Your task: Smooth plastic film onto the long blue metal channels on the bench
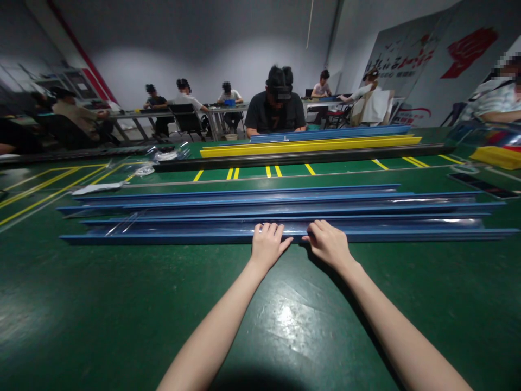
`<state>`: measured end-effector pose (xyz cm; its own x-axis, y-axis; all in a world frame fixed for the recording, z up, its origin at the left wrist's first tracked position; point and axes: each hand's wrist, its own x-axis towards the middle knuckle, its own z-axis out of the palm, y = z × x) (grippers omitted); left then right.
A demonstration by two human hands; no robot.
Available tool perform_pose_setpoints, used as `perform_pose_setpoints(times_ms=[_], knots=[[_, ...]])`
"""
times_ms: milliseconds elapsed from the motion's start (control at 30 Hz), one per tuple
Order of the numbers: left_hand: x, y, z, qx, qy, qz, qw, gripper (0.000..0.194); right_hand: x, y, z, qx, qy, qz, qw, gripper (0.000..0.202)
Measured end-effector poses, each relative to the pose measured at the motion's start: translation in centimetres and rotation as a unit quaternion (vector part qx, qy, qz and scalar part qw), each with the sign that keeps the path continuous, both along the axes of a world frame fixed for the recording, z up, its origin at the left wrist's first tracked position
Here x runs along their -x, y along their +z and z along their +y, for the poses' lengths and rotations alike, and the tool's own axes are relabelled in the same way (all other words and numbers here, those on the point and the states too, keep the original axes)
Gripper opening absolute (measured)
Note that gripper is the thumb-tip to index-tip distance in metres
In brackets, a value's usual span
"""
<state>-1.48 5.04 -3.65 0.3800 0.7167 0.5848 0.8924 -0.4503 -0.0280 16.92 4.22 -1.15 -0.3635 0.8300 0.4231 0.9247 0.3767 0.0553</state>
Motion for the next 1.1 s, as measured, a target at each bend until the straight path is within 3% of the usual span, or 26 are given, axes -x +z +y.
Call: perform_pose_setpoints(times_ms=[333, 700, 900, 1100], knots=[[0.2, 0.1, 0.0, -0.010, -0.003, -0.005, 1.000, 0.036, -0.2, 0.4, 0.0, 0.009, -0.022, -0.007, 1.000, 0.020], [0.1, 0.1, 0.0, -0.007, -0.003, 0.005, 1.000, 0.036, -3.9, 0.5, -0.1, 0.035, -0.080, 0.013, 0.996, 0.019], [-0.1, 0.1, 0.0, 0.006, 0.003, 0.016, 1.000, 0.037, -4.1, 0.4, -0.2, 0.017, -0.067, -0.005, 0.998, 0.020], [-0.1, 0.1, 0.0, 0.014, 0.007, 0.022, 1.000, 0.038, -4.4, -0.2, 0.1, -0.005, -0.008, -0.012, 1.000, 0.024]])
